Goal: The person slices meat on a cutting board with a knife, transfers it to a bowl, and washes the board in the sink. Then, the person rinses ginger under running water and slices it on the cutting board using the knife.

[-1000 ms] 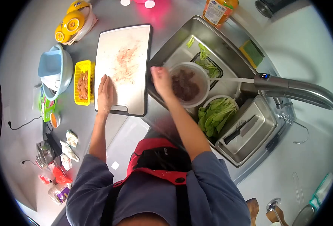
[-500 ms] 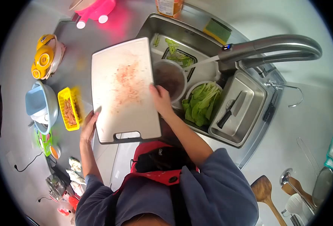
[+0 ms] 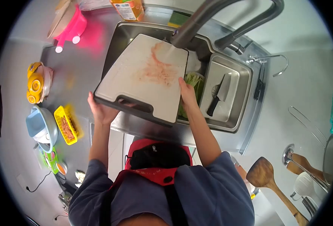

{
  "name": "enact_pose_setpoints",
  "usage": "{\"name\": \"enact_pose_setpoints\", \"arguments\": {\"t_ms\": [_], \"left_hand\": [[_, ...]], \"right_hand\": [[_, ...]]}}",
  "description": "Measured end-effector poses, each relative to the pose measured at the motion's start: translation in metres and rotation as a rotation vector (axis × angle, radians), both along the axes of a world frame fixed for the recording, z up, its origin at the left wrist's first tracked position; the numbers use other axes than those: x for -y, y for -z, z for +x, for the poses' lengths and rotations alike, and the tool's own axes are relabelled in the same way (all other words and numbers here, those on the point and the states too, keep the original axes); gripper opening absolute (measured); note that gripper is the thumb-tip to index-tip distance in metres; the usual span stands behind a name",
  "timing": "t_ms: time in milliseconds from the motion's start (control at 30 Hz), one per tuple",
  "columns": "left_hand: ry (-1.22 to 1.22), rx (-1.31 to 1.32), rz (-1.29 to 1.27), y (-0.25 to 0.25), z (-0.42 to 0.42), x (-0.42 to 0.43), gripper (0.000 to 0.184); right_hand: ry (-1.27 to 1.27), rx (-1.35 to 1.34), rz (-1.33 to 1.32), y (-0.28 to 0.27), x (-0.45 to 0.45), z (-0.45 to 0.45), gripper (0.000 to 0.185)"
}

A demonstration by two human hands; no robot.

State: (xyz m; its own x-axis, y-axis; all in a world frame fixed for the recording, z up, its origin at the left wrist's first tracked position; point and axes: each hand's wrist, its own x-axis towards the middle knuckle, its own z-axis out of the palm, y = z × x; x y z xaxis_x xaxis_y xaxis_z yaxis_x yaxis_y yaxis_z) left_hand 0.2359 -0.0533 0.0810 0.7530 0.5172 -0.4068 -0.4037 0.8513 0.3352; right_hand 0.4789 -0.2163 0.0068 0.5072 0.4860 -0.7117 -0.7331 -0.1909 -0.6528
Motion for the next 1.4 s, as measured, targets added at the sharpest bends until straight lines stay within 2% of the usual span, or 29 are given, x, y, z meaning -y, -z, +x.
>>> {"name": "enact_pose_setpoints", "arguments": {"t_ms": [33,100,167,233,267,333,367,433,500,567,600,667,700,767,800,867,1000,1067,1100,1167,1267,1300,1367,1400], "left_hand": [[0.072,-0.185,0.069,0.010,0.007,0.002,0.067],[0.021,-0.422,0.123,0.024,0.028,-0.001,0.049],[0.008,-0.353,0.048,0.026,0.046,-0.002,0.047],[-0.042,-0.298,-0.068,0.028,0.056,-0.006,0.045],[-0.041,-0.299,-0.068,0.028,0.058,-0.007,0.045],[-0.048,-0.284,-0.144,0.029,0.064,-0.010,0.047],[-0.041,-0.286,-0.146,0.035,0.067,-0.011,0.047],[-0.126,-0.286,-0.190,0.044,0.071,-0.012,0.040],[-0.139,-0.255,-0.146,0.024,0.079,-0.013,0.035],[-0.169,-0.234,-0.127,0.025,0.076,-0.017,0.024],[-0.170,-0.238,-0.127,0.029,0.077,-0.017,0.024],[-0.161,-0.264,-0.132,0.031,0.075,-0.019,0.024],[-0.166,-0.268,-0.128,0.027,0.076,-0.019,0.024],[-0.150,-0.263,-0.119,0.012,0.083,-0.018,0.033],[-0.150,-0.265,-0.122,0.007,0.087,-0.018,0.033],[-0.186,-0.239,-0.132,0.000,0.097,-0.018,0.038],[-0.203,-0.279,-0.144,0.005,0.098,-0.025,0.026],[-0.200,-0.291,-0.176,0.008,0.096,-0.029,0.039],[-0.200,-0.288,-0.177,0.009,0.095,-0.031,0.039],[-0.192,-0.270,-0.163,0.010,0.095,-0.033,0.039],[-0.169,-0.218,-0.187,0.009,0.096,-0.034,0.038],[-0.171,-0.222,-0.187,0.007,0.096,-0.034,0.038],[-0.178,-0.213,-0.181,0.003,0.100,-0.032,0.039],[-0.180,-0.214,-0.178,0.004,0.100,-0.033,0.039]], "right_hand": [[-0.007,0.002,0.027,0.004,0.004,0.002,0.052],[-0.020,0.042,-0.018,0.024,0.008,0.007,0.054],[-0.036,0.086,-0.057,0.037,0.012,0.021,0.056],[-0.304,0.247,-0.302,0.031,0.013,0.042,0.052],[-0.304,0.245,-0.302,0.027,0.012,0.052,0.052],[-0.794,1.110,-0.605,0.016,0.002,0.076,0.052],[-0.740,1.269,-0.568,0.016,-0.007,0.083,0.048],[-0.778,1.259,-0.568,0.013,-0.029,0.100,0.044],[-0.814,1.259,-0.558,0.005,-0.053,0.112,0.041],[-0.650,1.227,-0.243,-0.002,-0.073,0.112,0.033],[-0.651,1.222,-0.241,0.010,-0.087,0.118,0.033],[-0.777,0.985,-0.046,0.041,-0.116,0.126,0.031],[-0.777,0.983,-0.039,0.037,-0.123,0.121,0.031],[-0.761,0.200,0.169,0.011,-0.135,0.110,0.030],[-0.762,0.197,0.166,-0.001,-0.140,0.103,0.030],[-0.996,0.000,0.177,-0.022,-0.145,0.096,0.035],[-1.183,-0.012,0.273,-0.051,-0.137,0.112,0.035],[-1.389,0.321,-0.010,-0.089,-0.124,0.120,0.034],[-1.390,0.322,-0.013,-0.076,-0.119,0.130,0.034],[-1.211,0.325,0.056,-0.040,-0.112,0.148,0.031],[-1.195,0.467,0.159,-0.049,-0.117,0.139,0.029],[-1.196,0.464,0.162,-0.038,-0.124,0.131,0.029],[-1.045,0.060,0.396,-0.010,-0.143,0.114,0.027],[-1.047,0.060,0.399,-0.018,-0.149,0.110,0.027]]}}
